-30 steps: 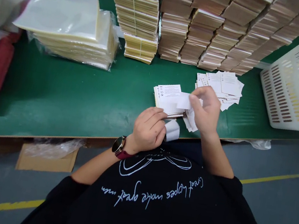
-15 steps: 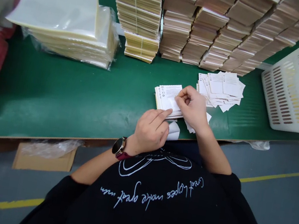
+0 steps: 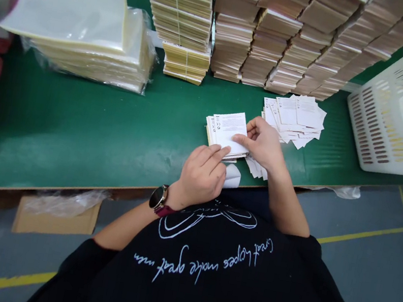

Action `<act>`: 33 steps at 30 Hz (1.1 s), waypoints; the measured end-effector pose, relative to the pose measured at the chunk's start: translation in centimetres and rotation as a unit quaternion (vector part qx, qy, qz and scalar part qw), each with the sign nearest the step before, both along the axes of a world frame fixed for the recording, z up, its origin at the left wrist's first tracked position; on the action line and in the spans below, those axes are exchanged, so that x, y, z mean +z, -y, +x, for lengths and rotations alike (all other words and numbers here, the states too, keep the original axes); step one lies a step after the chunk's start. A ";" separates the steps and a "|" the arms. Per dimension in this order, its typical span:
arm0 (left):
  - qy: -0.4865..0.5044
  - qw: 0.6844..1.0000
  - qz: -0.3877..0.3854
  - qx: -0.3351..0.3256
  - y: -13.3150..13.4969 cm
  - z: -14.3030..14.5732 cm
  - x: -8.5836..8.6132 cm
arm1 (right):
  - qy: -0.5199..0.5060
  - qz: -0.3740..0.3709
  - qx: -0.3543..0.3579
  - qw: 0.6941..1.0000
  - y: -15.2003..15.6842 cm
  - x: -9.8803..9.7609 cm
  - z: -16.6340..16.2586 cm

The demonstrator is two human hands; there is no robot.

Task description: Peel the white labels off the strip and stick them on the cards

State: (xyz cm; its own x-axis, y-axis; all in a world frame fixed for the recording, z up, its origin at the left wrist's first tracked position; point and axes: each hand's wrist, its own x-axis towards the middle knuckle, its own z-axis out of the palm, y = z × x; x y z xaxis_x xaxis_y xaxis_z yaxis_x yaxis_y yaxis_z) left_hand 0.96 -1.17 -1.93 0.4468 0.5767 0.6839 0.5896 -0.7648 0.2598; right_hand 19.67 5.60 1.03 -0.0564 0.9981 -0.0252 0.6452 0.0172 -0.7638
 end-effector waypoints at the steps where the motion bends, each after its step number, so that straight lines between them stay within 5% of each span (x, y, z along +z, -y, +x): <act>1: -0.004 1.000 -0.002 -0.002 0.0 0.0 0.0 | -0.045 -0.006 -0.003 0.999 -0.1 -0.3 0.0; 4: -0.022 1.000 0.002 -0.006 -0.1 0.1 0.1 | -0.092 -0.004 -0.007 0.996 -0.3 -0.6 -0.2; 11: -0.029 0.999 0.011 -0.004 -0.2 0.2 0.1 | 0.151 0.118 -0.010 0.981 0.4 0.9 0.0; 16: 0.077 0.997 0.016 0.028 0.1 -0.5 0.2 | 0.081 0.071 -0.085 0.991 2.8 2.4 4.1; 19: 0.113 0.993 -0.002 0.028 0.1 -0.8 0.2 | 0.192 0.016 -0.083 0.978 4.7 2.7 6.3; 22: 0.115 0.993 -0.018 0.023 0.1 -1.0 0.1 | 0.255 0.087 -0.084 0.959 6.6 2.5 5.8; 27: 0.086 0.995 -0.044 0.038 0.1 -0.8 0.1 | -0.055 0.151 0.138 0.977 9.1 1.3 1.1; 31: 0.133 0.986 -0.007 0.098 0.4 -0.6 0.2 | -0.204 0.147 0.112 0.961 9.2 0.4 -0.7; 33: 0.134 0.987 0.046 0.074 0.6 -0.7 0.1 | -0.227 0.124 0.106 0.960 9.0 0.1 -0.8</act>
